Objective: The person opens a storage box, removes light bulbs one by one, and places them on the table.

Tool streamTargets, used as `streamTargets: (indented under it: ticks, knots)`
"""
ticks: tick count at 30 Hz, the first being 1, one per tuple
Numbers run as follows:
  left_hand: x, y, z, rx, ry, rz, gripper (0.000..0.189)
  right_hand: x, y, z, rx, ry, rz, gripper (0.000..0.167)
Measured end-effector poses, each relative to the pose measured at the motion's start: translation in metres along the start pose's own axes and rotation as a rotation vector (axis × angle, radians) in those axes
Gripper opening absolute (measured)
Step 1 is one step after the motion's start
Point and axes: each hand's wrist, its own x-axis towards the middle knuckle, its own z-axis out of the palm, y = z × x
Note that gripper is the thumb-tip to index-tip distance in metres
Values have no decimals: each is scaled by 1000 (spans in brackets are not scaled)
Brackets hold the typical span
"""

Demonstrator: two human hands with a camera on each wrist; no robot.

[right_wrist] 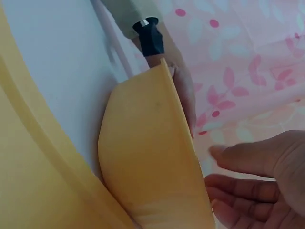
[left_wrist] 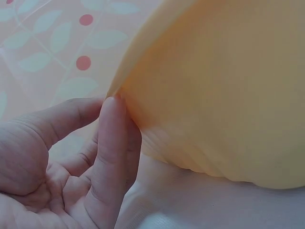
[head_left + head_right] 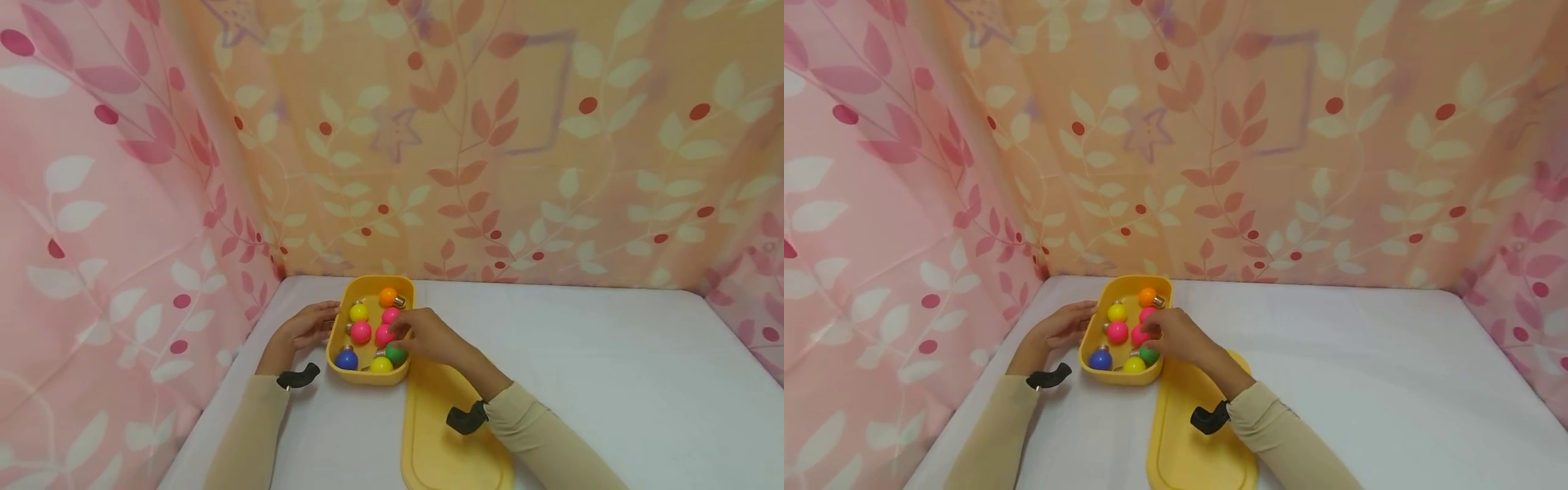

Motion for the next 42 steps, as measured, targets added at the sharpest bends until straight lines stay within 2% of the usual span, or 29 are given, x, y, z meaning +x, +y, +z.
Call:
streamTargets:
  ticks: [4,8,12,15,19,23,29,36,42]
  knots:
    - [0,2,1,-19,-17,-7,29,4,-12,4,-179,-76,36,28]
    - [0,3,2,-23,1,-12,33,9,-21,9,-381,-152,78,27]
    - [0,3,2,-25,16,-13,34,13,-26,13,-519,-188,86,27]
    - [3,4,2,3,0,-5,32,14,-26,15,-594,-194,84,26]
    - [3,5,0,51,-3,7,38,18,-27,19,-647,-222,100,26]
    - [0,4,-1,65,7,-10,44,21,-28,22,-676,-255,129,28]
    - [0,6,0,74,-23,0,44,21,-29,24,-721,-254,125,26]
    - [-4,6,-1,90,-42,11,44,20,-27,24,-675,-236,108,29]
    - [-4,2,1,76,-63,14,41,17,-21,24,-682,-217,66,26]
